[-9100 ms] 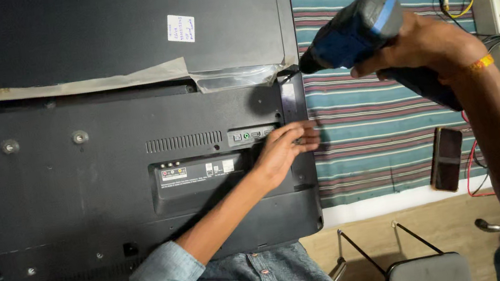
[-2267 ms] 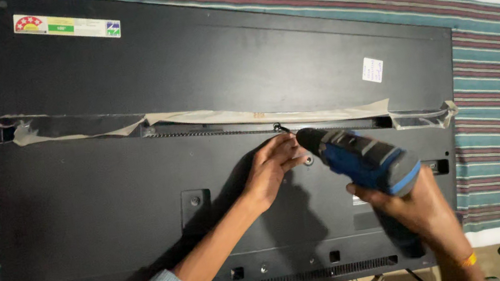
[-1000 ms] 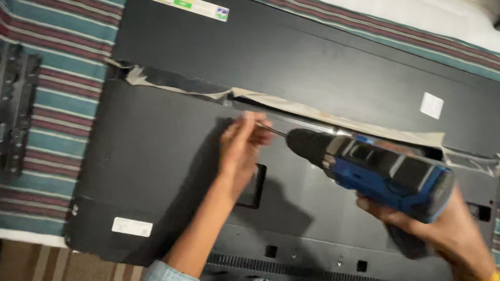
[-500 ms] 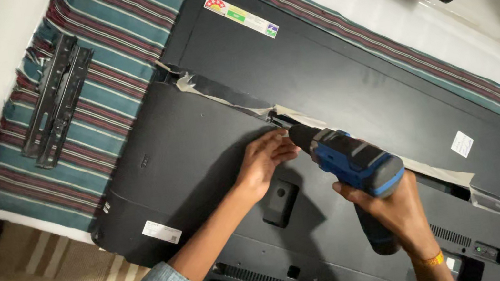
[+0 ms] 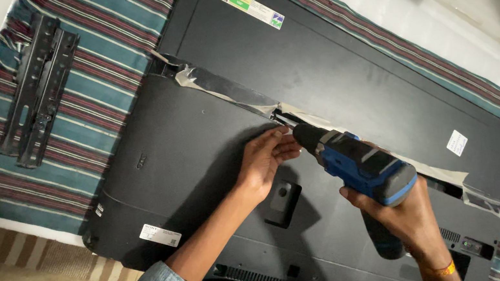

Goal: The person uses a power drill to remove screws from the back of a television, detaches the wall mount, and removes the back cover to expose the internal components. They then use a multimeter to test the circuit boards.

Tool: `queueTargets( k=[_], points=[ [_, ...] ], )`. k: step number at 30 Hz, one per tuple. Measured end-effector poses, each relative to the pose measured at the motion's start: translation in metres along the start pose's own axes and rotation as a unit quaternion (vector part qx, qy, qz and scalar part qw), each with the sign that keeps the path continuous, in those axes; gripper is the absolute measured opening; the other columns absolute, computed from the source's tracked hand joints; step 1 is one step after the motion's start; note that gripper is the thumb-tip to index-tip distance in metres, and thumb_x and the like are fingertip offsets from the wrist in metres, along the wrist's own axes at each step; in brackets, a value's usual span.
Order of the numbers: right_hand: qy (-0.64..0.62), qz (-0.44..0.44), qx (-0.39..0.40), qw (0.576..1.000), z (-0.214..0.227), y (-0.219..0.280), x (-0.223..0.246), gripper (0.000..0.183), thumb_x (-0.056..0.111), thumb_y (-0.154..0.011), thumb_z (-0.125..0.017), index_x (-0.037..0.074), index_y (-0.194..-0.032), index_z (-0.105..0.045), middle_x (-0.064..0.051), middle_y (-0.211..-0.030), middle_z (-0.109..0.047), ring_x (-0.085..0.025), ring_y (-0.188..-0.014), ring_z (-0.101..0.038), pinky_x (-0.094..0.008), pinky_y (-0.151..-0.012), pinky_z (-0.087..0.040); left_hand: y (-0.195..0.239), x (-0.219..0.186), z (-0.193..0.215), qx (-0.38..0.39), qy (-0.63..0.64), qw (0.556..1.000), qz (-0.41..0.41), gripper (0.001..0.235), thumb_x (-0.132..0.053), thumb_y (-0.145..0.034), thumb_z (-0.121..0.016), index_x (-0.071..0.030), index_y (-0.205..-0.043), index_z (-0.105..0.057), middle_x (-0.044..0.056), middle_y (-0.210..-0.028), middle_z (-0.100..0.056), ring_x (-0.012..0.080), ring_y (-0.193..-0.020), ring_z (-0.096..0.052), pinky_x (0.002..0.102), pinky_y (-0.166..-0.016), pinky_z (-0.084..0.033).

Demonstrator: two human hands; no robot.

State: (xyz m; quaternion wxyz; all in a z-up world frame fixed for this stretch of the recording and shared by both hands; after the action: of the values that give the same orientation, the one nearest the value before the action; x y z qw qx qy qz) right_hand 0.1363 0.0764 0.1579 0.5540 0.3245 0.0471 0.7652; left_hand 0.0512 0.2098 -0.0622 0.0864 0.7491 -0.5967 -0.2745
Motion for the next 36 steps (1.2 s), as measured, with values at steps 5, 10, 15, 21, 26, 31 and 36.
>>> queueTargets(
  k=[5, 10, 15, 21, 26, 31, 36],
  points=[
    [-0.016, 0.054, -0.010, 0.998, 0.003, 0.001, 0.013, 0.067, 0.022, -0.064, -0.088, 0.003, -0.125, -0.069, -0.008, -0.079, -0.076, -0.012, -0.064, -0.066, -0.030, -0.058, -0.057, -0.001, -0.001, -0.001, -0.002, 0.000, 1.000, -0.005, 0.026, -0.015, -0.106, -0.053, 0.005, -0.117, -0.065, 0.019, -0.103, -0.073, 0.0272, -0.093, -0.073, 0.041, -0.086, -0.061],
    [0.016, 0.035, 0.017, 0.999, -0.003, -0.002, 0.005, 0.071, 0.025, -0.068, -0.088, 0.006, -0.133, -0.066, -0.009, -0.081, -0.076, -0.016, -0.064, -0.069, -0.033, -0.059, -0.058, 0.000, -0.004, -0.001, -0.007, 0.015, 1.000, 0.000, 0.025, -0.014, -0.105, -0.054, 0.005, -0.116, -0.065, 0.018, -0.101, -0.073, 0.0270, -0.093, -0.073, 0.041, -0.086, -0.062],
    [0.066, 0.157, 0.081, 0.982, 0.005, -0.020, 0.029, 0.066, 0.029, -0.071, -0.085, 0.008, -0.130, -0.065, -0.007, -0.085, -0.080, -0.022, -0.072, -0.077, -0.036, -0.067, -0.061, 0.001, -0.006, -0.001, 0.005, 0.023, 1.000, -0.004, 0.022, -0.012, -0.106, -0.055, 0.003, -0.117, -0.066, 0.017, -0.100, -0.072, 0.0261, -0.094, -0.073, 0.040, -0.089, -0.061],
    [0.047, 0.251, 0.190, 0.948, 0.017, -0.077, 0.077, 0.081, 0.021, -0.068, -0.095, 0.003, -0.136, -0.057, -0.011, -0.103, -0.076, -0.025, -0.093, -0.071, -0.039, -0.072, -0.057, 0.023, 0.009, 0.002, 0.004, -0.023, 1.000, 0.001, 0.024, -0.015, -0.104, -0.054, 0.002, -0.114, -0.066, 0.014, -0.102, -0.074, 0.0242, -0.090, -0.071, 0.039, -0.085, -0.058],
    [0.052, 0.137, 0.173, 0.974, 0.020, -0.087, 0.086, 0.066, 0.021, -0.062, -0.092, 0.006, -0.120, -0.064, -0.010, -0.080, -0.074, -0.021, -0.063, -0.070, -0.037, -0.054, -0.059, 0.044, 0.024, 0.005, -0.002, -0.036, 0.999, 0.026, 0.027, -0.021, -0.104, -0.055, 0.002, -0.112, -0.068, 0.013, -0.098, -0.073, 0.0231, -0.088, -0.071, 0.038, -0.084, -0.058],
    [0.104, 0.162, 0.167, 0.967, 0.011, -0.079, 0.083, 0.056, 0.021, -0.060, -0.091, 0.009, -0.111, -0.071, -0.008, -0.075, -0.075, -0.019, -0.063, -0.069, -0.034, -0.058, -0.056, 0.052, 0.035, 0.009, 0.005, -0.048, 0.999, 0.014, 0.025, -0.019, -0.101, -0.058, 0.002, -0.111, -0.068, 0.013, -0.096, -0.073, 0.0235, -0.088, -0.071, 0.039, -0.085, -0.059],
    [0.167, 0.231, 0.149, 0.947, 0.009, -0.066, 0.074, 0.053, 0.036, -0.066, -0.091, 0.008, -0.108, -0.074, -0.008, -0.076, -0.079, -0.018, -0.067, -0.075, -0.034, -0.067, -0.058, 0.061, 0.036, 0.017, 0.012, -0.054, 0.998, -0.033, 0.025, -0.018, -0.103, -0.058, 0.003, -0.112, -0.067, 0.015, -0.099, -0.073, 0.0258, -0.090, -0.072, 0.041, -0.085, -0.060]
  ],
)
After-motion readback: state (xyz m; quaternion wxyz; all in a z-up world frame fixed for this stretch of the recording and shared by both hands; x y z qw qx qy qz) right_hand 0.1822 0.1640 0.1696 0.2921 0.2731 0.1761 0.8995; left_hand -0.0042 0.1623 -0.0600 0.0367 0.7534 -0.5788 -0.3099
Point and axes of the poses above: each hand's wrist, its own y-axis away from the middle knuckle, its own z-axis out of the back of the hand, x = y × z, the point moved 8 cm from there along -y, towards the middle knuckle
